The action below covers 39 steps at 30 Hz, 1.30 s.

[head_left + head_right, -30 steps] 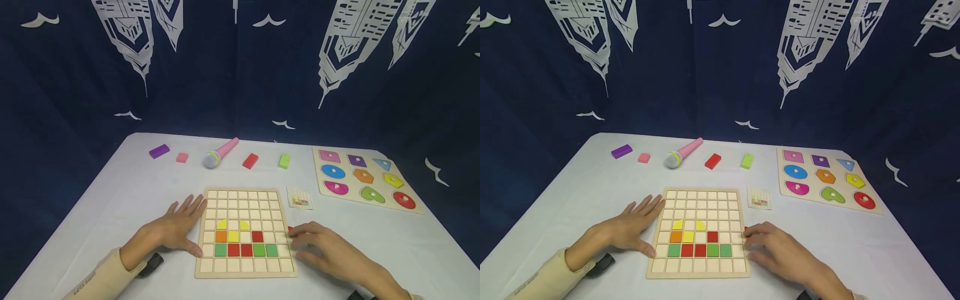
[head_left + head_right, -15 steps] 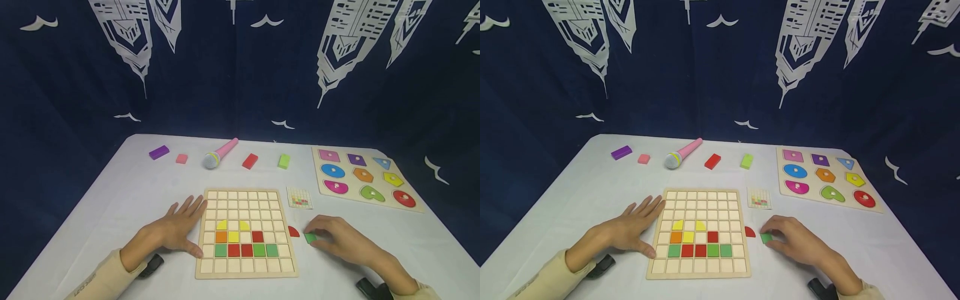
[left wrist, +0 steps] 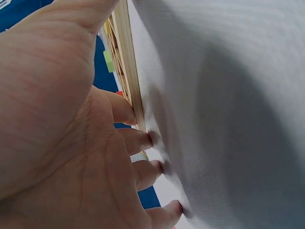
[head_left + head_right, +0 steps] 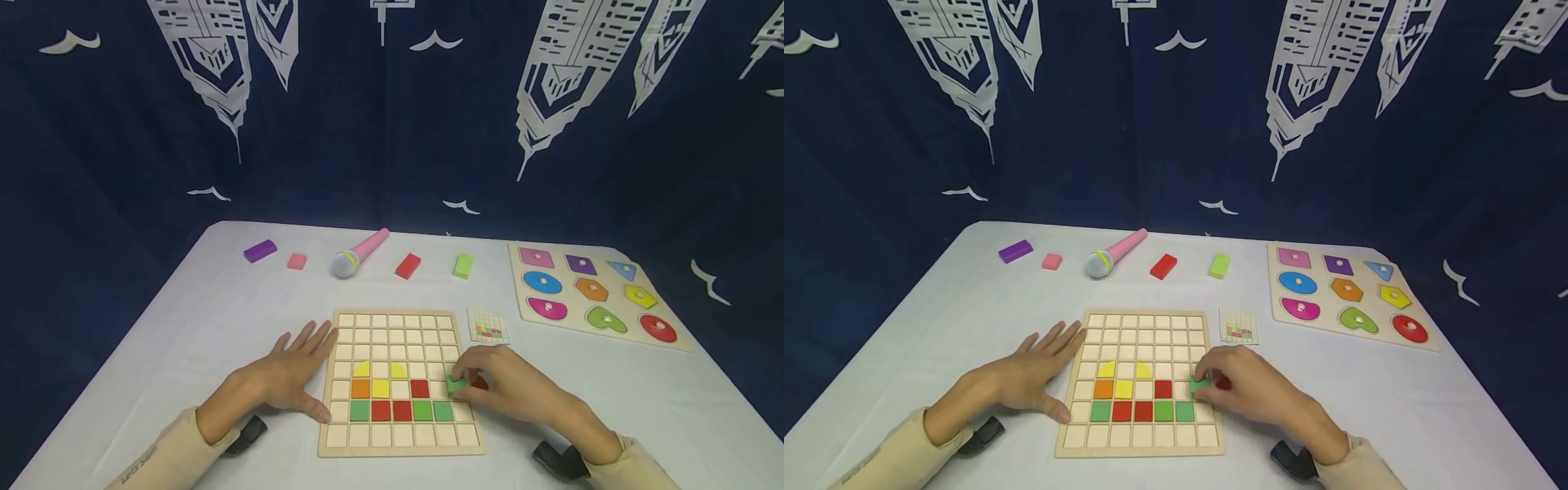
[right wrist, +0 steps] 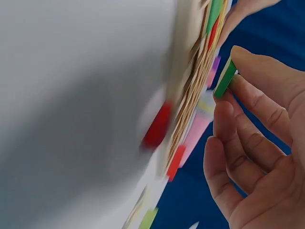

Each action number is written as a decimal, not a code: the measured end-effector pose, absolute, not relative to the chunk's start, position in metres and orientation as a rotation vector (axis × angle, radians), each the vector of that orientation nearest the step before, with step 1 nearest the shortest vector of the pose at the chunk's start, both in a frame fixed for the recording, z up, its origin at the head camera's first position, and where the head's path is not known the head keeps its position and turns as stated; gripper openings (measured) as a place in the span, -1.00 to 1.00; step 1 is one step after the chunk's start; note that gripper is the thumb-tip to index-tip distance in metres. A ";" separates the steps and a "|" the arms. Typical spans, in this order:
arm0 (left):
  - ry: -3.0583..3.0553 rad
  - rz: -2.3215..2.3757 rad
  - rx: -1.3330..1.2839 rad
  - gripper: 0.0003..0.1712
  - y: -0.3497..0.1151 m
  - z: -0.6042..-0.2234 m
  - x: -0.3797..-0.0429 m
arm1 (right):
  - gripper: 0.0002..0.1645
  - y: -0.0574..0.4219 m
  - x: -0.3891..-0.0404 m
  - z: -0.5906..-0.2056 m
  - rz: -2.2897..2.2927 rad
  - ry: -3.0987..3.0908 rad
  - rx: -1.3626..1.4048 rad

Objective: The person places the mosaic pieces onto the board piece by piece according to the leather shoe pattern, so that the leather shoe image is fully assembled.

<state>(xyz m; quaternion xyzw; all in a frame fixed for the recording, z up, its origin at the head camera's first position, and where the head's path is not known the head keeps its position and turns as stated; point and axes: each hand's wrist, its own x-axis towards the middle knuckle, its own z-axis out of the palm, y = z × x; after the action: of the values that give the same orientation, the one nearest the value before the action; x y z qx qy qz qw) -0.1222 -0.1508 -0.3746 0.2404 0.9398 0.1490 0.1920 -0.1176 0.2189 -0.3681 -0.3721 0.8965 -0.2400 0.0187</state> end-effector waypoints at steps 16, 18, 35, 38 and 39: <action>2.650 0.397 0.682 0.59 -0.154 -0.374 -0.123 | -0.88 0.143 -0.128 -0.367 -0.644 2.573 -1.310; 2.651 0.394 0.683 0.59 -0.154 -0.374 -0.123 | -0.88 0.141 -0.129 -0.367 -0.628 2.581 -1.321; 2.651 0.418 0.678 0.58 -0.156 -0.374 -0.123 | -0.78 0.131 -0.140 -0.363 -0.665 2.571 -1.123; 2.649 0.408 0.674 0.58 -0.154 -0.375 -0.123 | -0.89 0.144 -0.136 -0.362 -0.735 2.550 -1.141; 2.650 0.400 0.670 0.58 -0.154 -0.375 -0.123 | -0.91 0.150 -0.136 -0.361 -0.750 2.554 -1.136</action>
<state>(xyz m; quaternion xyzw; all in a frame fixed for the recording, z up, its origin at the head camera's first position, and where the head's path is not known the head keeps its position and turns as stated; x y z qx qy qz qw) -0.1235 -0.1539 -0.3753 0.2380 0.9421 0.1422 0.1885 -0.1356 0.1499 -0.3612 -0.3896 0.8757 -0.2572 0.1231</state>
